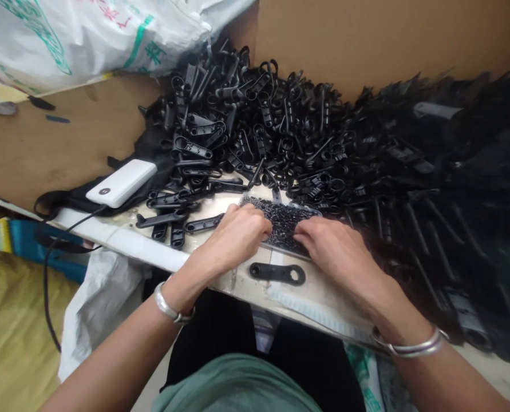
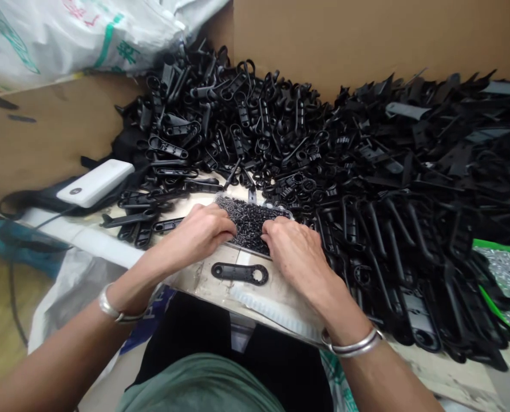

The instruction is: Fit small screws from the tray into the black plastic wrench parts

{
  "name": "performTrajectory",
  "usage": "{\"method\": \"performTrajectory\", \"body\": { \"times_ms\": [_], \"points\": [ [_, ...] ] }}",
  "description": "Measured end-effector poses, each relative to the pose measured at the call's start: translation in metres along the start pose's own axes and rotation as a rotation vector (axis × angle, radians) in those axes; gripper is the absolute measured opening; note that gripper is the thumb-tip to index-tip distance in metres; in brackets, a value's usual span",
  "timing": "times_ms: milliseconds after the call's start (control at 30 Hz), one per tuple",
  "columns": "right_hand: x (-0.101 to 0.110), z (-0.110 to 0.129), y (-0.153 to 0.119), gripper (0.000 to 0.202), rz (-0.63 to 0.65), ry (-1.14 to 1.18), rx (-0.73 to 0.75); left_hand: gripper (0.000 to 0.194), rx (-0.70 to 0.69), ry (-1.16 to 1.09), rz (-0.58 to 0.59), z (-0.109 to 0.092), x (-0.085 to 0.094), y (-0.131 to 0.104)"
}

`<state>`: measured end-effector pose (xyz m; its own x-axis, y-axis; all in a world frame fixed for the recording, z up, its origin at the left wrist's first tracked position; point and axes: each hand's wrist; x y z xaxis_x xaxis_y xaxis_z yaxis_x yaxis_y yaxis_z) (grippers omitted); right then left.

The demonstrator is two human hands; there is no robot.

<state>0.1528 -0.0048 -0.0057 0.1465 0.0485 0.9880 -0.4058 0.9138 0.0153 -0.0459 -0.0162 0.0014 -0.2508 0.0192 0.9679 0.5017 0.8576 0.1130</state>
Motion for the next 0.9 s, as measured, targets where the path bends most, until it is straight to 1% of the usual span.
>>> {"method": "performTrajectory", "body": {
  "times_ms": [133,200,267,333,467,533,600,667,700,800,900],
  "points": [
    [0.0,-0.005,0.004,0.018,-0.017,0.049,0.011,0.026,-0.065,-0.005,0.102,-0.004,-0.003,0.017],
    [0.003,-0.01,0.003,0.016,-0.044,0.155,0.02,0.023,-0.089,-0.014,0.131,-0.004,-0.004,0.021],
    [0.007,-0.015,0.002,0.015,-0.074,0.32,0.008,0.022,-0.122,-0.018,0.136,-0.002,-0.006,0.024],
    [0.01,-0.02,0.001,0.017,-0.081,0.468,-0.018,0.022,-0.146,-0.026,0.125,-0.001,-0.008,0.025],
    [0.016,-0.025,-0.003,0.017,-0.059,0.679,-0.086,0.021,-0.149,-0.044,0.113,-0.001,-0.011,0.024],
    [0.02,-0.025,-0.006,0.016,-0.102,0.847,-0.17,0.021,-0.149,-0.055,0.113,-0.001,-0.012,0.023],
    [0.023,-0.026,-0.012,0.016,-0.186,1.007,-0.24,0.022,-0.143,-0.087,0.106,-0.001,-0.013,0.022],
    [0.025,-0.026,-0.018,0.016,-0.246,1.112,-0.268,0.023,-0.126,-0.137,0.083,0.0,-0.014,0.021],
    [0.025,-0.027,-0.022,0.016,-0.253,1.149,-0.276,0.023,-0.114,-0.161,0.066,0.0,-0.015,0.02],
    [0.02,-0.024,-0.031,0.019,-0.227,1.271,-0.301,0.021,-0.068,-0.201,0.007,0.002,-0.015,0.019],
    [0.012,-0.016,-0.036,0.025,-0.189,1.425,-0.314,0.018,-0.003,-0.274,-0.057,0.004,-0.013,0.018]
  ]
}}
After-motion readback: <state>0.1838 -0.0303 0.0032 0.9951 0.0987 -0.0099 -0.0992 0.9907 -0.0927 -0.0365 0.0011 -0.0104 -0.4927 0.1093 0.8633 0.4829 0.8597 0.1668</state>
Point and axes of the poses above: each hand's wrist, its own y-axis towards the middle knuckle, its own x-axis out of the back of the hand, z = x × y, and after that the axes turned 5 degrees about y, right-handed
